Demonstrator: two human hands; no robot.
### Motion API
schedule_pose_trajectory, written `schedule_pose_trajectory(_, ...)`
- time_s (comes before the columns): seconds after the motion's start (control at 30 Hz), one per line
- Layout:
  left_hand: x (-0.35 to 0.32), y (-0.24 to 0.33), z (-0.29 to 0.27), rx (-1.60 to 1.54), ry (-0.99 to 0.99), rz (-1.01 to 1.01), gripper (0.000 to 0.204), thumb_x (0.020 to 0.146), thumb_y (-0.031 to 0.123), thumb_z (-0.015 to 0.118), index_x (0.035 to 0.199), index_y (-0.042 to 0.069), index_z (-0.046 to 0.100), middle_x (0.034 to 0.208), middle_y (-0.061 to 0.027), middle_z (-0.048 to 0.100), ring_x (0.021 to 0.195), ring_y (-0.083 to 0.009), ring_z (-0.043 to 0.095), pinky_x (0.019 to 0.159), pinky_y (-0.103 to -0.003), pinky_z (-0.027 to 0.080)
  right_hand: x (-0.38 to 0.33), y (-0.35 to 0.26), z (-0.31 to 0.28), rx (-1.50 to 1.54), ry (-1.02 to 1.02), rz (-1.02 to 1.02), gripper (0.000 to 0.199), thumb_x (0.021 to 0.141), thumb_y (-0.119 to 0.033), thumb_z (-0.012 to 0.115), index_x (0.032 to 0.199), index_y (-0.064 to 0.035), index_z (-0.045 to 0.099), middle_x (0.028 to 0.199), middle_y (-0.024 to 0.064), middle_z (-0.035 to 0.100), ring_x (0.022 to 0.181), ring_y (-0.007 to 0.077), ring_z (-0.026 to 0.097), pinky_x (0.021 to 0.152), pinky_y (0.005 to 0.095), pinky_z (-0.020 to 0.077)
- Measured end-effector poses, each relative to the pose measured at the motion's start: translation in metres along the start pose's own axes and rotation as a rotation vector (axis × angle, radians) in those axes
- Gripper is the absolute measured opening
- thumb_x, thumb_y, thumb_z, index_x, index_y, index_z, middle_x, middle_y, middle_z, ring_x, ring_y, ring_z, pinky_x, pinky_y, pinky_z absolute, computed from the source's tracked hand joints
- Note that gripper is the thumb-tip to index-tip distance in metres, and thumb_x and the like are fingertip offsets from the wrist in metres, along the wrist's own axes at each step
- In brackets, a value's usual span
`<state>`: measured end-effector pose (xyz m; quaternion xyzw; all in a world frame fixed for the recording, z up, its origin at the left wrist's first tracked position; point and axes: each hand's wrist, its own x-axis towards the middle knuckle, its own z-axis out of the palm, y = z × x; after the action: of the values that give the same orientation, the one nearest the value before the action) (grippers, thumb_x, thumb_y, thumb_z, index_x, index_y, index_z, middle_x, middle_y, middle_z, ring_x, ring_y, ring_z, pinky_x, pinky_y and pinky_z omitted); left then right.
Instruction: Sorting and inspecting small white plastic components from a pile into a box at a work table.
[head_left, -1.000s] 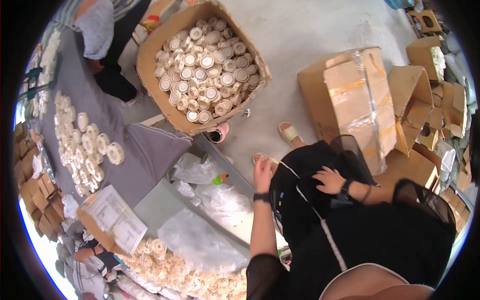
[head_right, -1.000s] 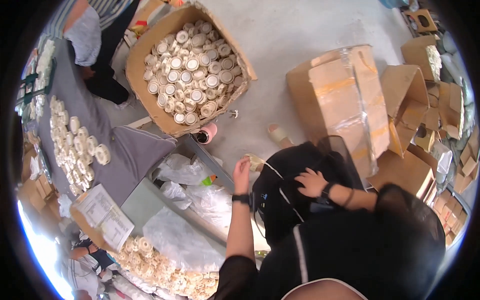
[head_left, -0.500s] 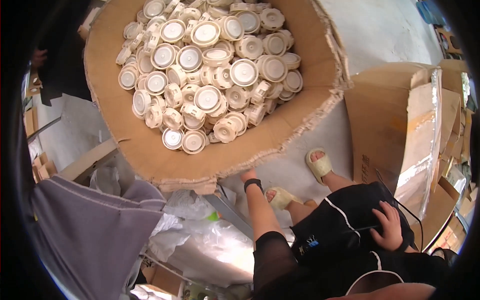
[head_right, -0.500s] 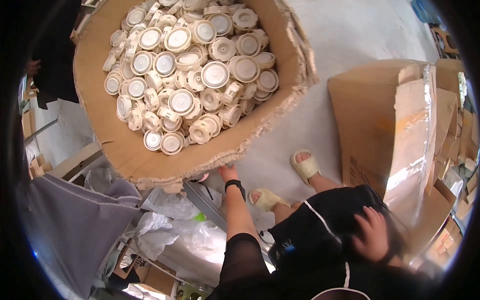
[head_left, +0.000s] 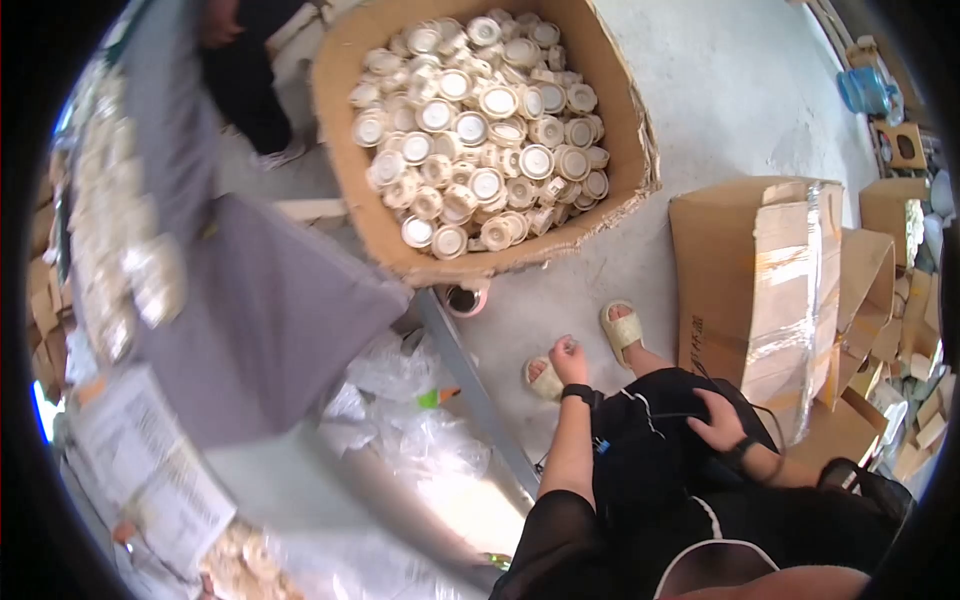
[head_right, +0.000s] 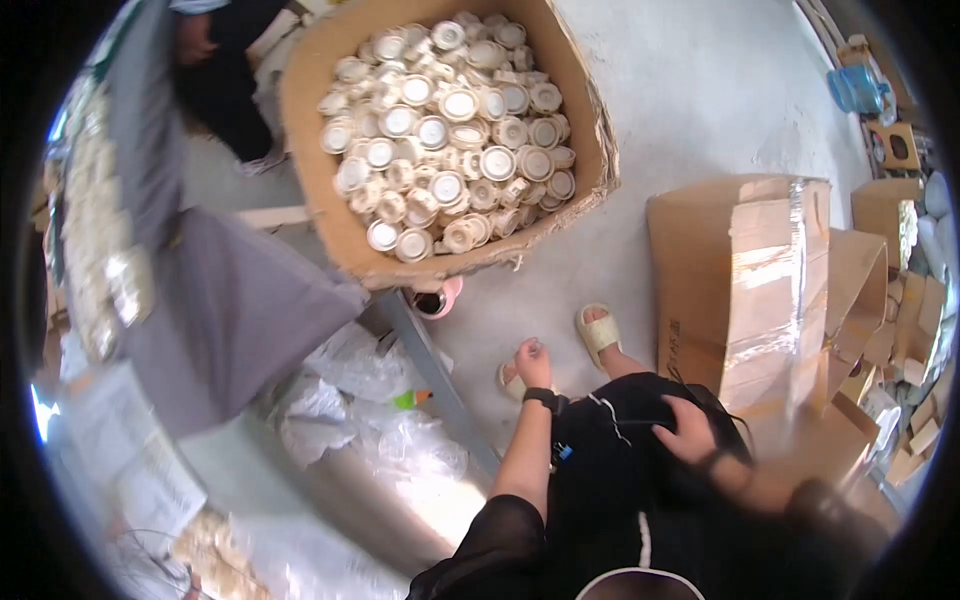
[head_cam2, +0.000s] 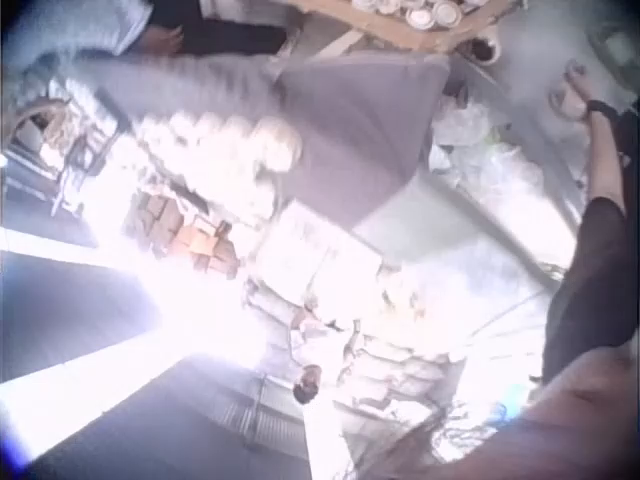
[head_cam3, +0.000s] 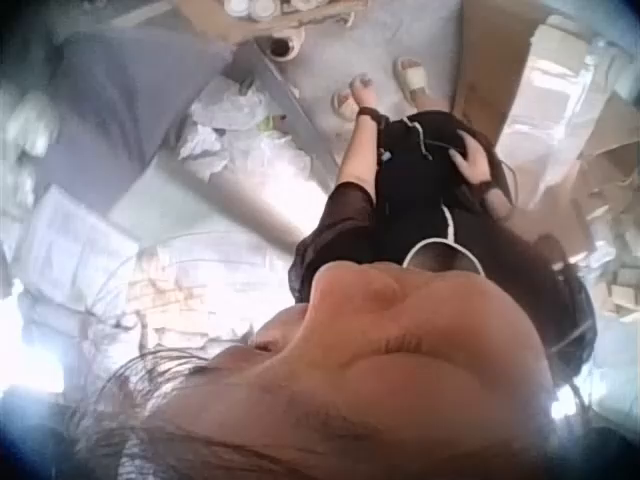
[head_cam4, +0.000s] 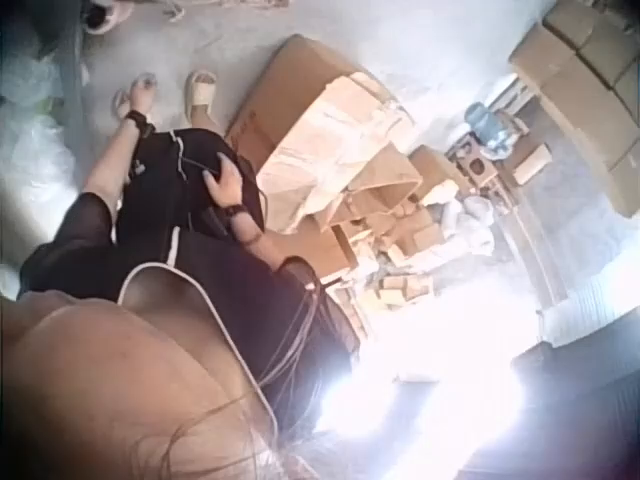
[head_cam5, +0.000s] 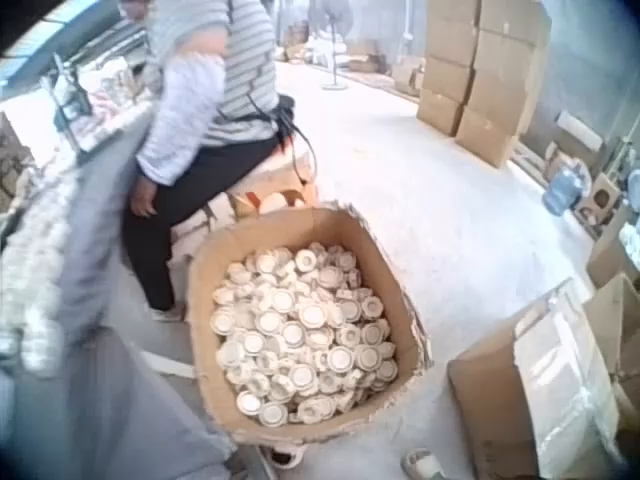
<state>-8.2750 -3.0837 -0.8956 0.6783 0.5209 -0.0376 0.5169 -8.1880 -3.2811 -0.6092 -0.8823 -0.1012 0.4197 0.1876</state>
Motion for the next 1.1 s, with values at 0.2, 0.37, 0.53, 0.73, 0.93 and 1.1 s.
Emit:
schedule_pose_trajectory(0.2,-0.179,0.169,-0.154,-0.503,-0.178,-0.087,0.026,0.077,0.008,0.058,0.102,0.003,0.055,0.082,-0.0039,0.058,0.072,-0.0109,0.055,0.067,-0.023,0.046,-0.050,-0.113,-0.019,-0.226,-0.110,-0.354,0.055,0.064,-0.021,0.058,0.116,-0.0089,0.046,0.121,0.0128,0.044,0.120,0.0324,0.031,0.101,0.0471,0.0171)
schedule_pose_trajectory(0.37,-0.297,0.203,-0.298,-0.591,-0.044,-0.022,0.025,0.078,0.007,0.056,0.103,0.003,0.056,0.084,-0.0014,0.058,0.074,-0.0069,0.052,0.068,-0.021,0.044,-0.063,-0.188,-0.038,-0.224,-0.599,-0.778,0.050,0.063,-0.017,0.054,0.112,-0.0050,0.050,0.121,0.0138,0.044,0.118,0.0334,0.034,0.100,0.0442,0.0238)
schedule_pose_trajectory(0.53,-0.386,0.201,-0.394,-0.735,0.333,0.039,0.019,0.081,0.006,0.051,0.098,0.002,0.056,0.077,-0.0004,0.054,0.064,-0.0051,0.047,0.057,-0.019,0.039,-0.135,-0.318,-0.019,-0.024,-0.596,-0.947,0.048,0.070,-0.023,0.061,0.113,-0.0049,0.048,0.105,0.0159,0.051,0.097,0.0286,0.050,0.085,0.0340,0.0397)
schedule_pose_trajectory(0.73,-0.436,0.201,-0.455,-1.074,0.418,0.125,0.016,0.079,0.003,0.050,0.093,0.000,0.056,0.075,-0.0020,0.053,0.060,-0.0076,0.047,0.056,-0.020,0.038,-0.229,-0.407,0.075,-0.187,-0.126,-1.426,0.060,0.067,-0.030,0.066,0.116,-0.0046,0.044,0.097,0.0134,0.051,0.083,0.0286,0.054,0.070,0.0367,0.0444)
schedule_pose_trajectory(0.93,-0.412,0.158,-0.508,-1.334,0.314,0.107,0.021,0.082,0.010,0.048,0.100,-0.001,0.052,0.082,-0.0054,0.054,0.064,-0.0123,0.051,0.058,-0.023,0.041,-0.187,-0.437,0.134,-0.526,0.030,-1.191,0.058,0.064,-0.023,0.064,0.115,-0.0038,0.044,0.092,0.0150,0.051,0.078,0.0308,0.054,0.067,0.0366,0.0446)
schedule_pose_trajectory(1.1,-0.361,0.172,-0.516,-1.514,0.158,0.186,0.025,0.083,0.014,0.049,0.103,0.000,0.050,0.094,-0.0080,0.054,0.079,-0.0164,0.053,0.070,-0.029,0.043,-0.191,-0.427,0.113,-0.070,-0.189,-1.092,0.038,0.070,-0.009,0.056,0.106,-0.0016,0.049,0.085,0.0095,0.055,0.077,0.0204,0.055,0.069,0.0315,0.0452)
